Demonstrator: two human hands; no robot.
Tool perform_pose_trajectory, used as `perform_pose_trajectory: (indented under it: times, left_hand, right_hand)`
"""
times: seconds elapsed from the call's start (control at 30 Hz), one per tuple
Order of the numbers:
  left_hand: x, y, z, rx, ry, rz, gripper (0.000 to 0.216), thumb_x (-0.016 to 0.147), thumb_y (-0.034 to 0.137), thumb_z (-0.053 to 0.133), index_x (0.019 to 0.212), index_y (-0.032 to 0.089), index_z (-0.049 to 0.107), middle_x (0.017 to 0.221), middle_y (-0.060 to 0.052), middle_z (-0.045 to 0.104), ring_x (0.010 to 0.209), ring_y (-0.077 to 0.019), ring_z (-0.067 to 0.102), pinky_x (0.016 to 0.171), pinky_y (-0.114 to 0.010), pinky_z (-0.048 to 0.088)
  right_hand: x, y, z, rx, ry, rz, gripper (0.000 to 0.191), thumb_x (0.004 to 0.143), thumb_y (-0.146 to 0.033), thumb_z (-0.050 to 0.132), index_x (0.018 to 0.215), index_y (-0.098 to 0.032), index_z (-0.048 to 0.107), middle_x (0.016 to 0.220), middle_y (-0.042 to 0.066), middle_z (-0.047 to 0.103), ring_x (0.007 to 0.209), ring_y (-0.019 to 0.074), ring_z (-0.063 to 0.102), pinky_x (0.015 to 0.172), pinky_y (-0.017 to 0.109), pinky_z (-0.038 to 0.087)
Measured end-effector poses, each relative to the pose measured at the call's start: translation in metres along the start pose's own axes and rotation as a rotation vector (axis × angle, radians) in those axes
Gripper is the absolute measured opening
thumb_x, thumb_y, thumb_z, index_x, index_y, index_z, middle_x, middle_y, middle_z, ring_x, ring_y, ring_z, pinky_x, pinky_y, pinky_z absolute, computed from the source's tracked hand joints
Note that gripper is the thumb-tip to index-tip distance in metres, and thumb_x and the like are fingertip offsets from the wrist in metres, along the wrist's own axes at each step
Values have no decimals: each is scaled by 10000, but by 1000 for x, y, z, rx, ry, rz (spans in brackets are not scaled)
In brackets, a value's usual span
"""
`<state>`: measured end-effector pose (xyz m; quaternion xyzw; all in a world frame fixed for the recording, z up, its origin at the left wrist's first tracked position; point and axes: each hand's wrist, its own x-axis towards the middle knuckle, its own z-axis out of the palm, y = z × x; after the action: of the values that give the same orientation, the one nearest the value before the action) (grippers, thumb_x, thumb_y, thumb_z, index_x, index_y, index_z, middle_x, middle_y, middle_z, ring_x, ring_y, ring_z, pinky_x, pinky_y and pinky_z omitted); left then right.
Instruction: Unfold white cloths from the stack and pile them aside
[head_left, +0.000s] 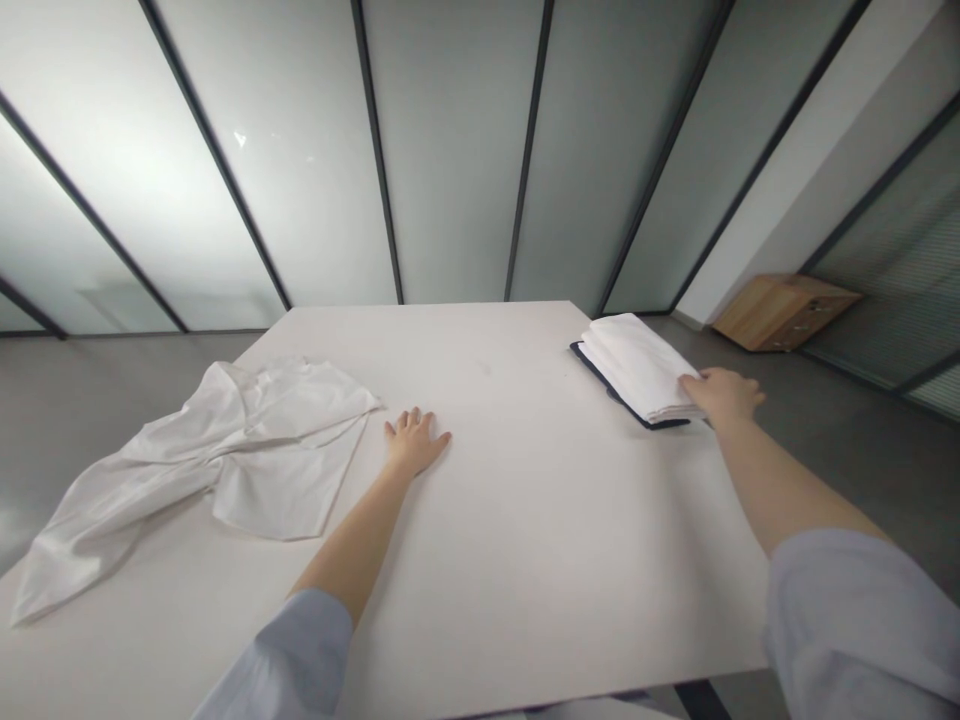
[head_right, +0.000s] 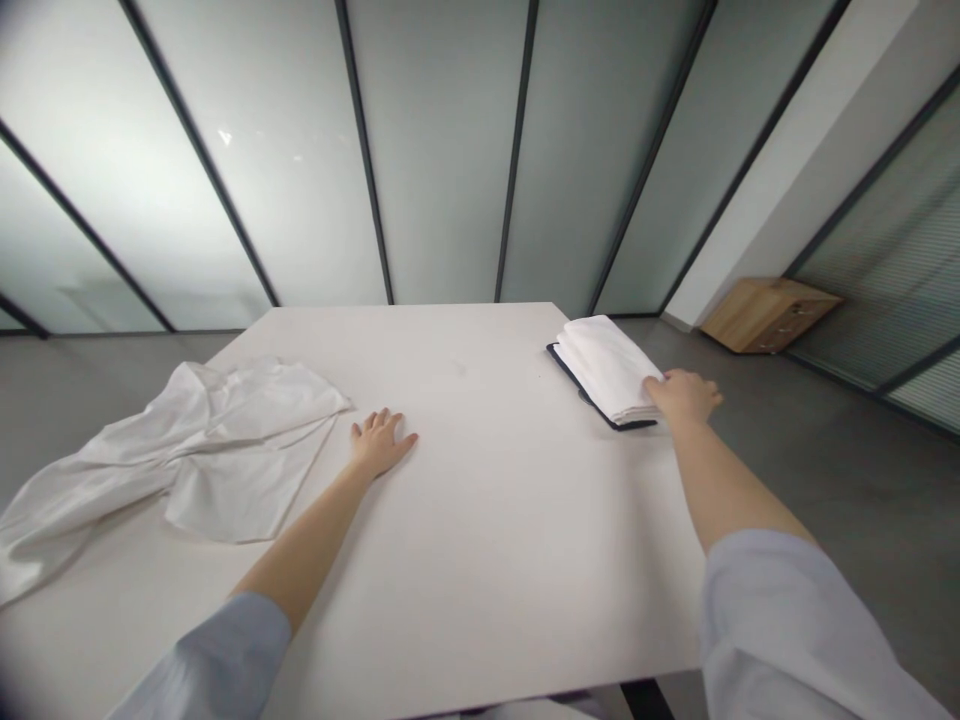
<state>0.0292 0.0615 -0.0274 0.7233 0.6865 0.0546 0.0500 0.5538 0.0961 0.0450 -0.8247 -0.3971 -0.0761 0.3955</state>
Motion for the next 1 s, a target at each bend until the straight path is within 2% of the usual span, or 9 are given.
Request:
perform_pose_trajectory:
  times: [0.17, 0.27, 0.37, 0.47, 0.6, 0.63, 0.73, 0.83, 1.0]
  left_hand:
    - [-1, 3, -3, -7, -13, -6, 614, 873, 608, 407, 1388, 277, 458, 1544, -130, 335, 1433, -339, 245, 1120, -602, 191]
    - [0, 3, -4, -15, -19, -15, 631, 868, 613, 411, 1397, 270, 450, 1548, -135, 326, 1432, -351, 244, 1122, -607, 183]
    - [0, 2, -2, -17, -15, -21, 637, 863, 610, 429, 1395, 260, 452, 1546, -139, 328, 1431, -357, 246, 1125, -607, 179]
    - [1, 1, 1, -30, 9, -18, 653, 860, 594, 459, 1404, 232, 437, 1540, -153, 335, 1427, -357, 257, 1123, -614, 188]
    - [2, -1, 6, -157, 125, 38, 722, 879, 565, 464, 1452, 141, 348, 1541, -197, 311, 1419, -338, 289, 1141, -536, 233]
    - [2, -2, 6, -214, 175, 90, 716, 896, 553, 440, 1460, 126, 327, 1540, -199, 313, 1417, -321, 298, 1139, -507, 257]
    - [0, -2, 2, -350, 308, 303, 683, 910, 543, 419, 1455, 141, 331, 1524, -171, 351, 1402, -273, 333, 1120, -452, 317]
    - [-5, 2, -3, -326, 254, 480, 704, 790, 627, 580, 1334, 185, 512, 1407, -137, 509, 1310, -283, 453, 1095, -433, 358]
    - [-9, 8, -2, -223, 136, 446, 731, 657, 659, 705, 1214, 192, 624, 1297, -112, 612, 1209, -293, 550, 1065, -421, 396]
  right_hand:
    - [10, -23, -7, -109, -121, 40, 172, 654, -270, 666, 540, -193, 563, 777, 199, 609, 922, 364, 533, 786, 548, 349]
    - [-2, -47, -9, -124, -104, -226, 151, 739, -271, 596, 782, -146, 669, 929, 206, 644, 928, 310, 558, 787, 442, 394]
    - [-41, -77, 3, -42, -155, -521, 216, 779, -287, 575, 915, -158, 682, 1032, 161, 657, 938, 276, 589, 809, 382, 427]
    - [-104, -111, 27, 96, -360, -666, 237, 811, -309, 566, 966, -179, 688, 1069, 134, 674, 955, 269, 619, 841, 366, 462]
    - [-194, -145, 54, 387, -941, -792, 361, 891, -391, 508, 1178, -218, 642, 1157, 84, 684, 1028, 226, 637, 893, 349, 496]
    - [-210, -149, 59, 406, -1013, -824, 392, 902, -415, 499, 1225, -227, 620, 1221, 81, 660, 1090, 229, 620, 936, 364, 483]
    - [-238, -149, 69, 297, -945, -901, 420, 906, -408, 509, 1259, -203, 604, 1350, 114, 578, 1280, 268, 496, 1085, 441, 361]
    - [-245, -140, 77, 106, -798, -871, 427, 885, -399, 547, 1247, -184, 612, 1426, 136, 503, 1363, 318, 388, 1127, 507, 272]
    - [-243, -129, 87, 150, -627, -736, 345, 883, -370, 511, 1144, -188, 645, 1278, 123, 610, 1225, 277, 521, 1043, 424, 381]
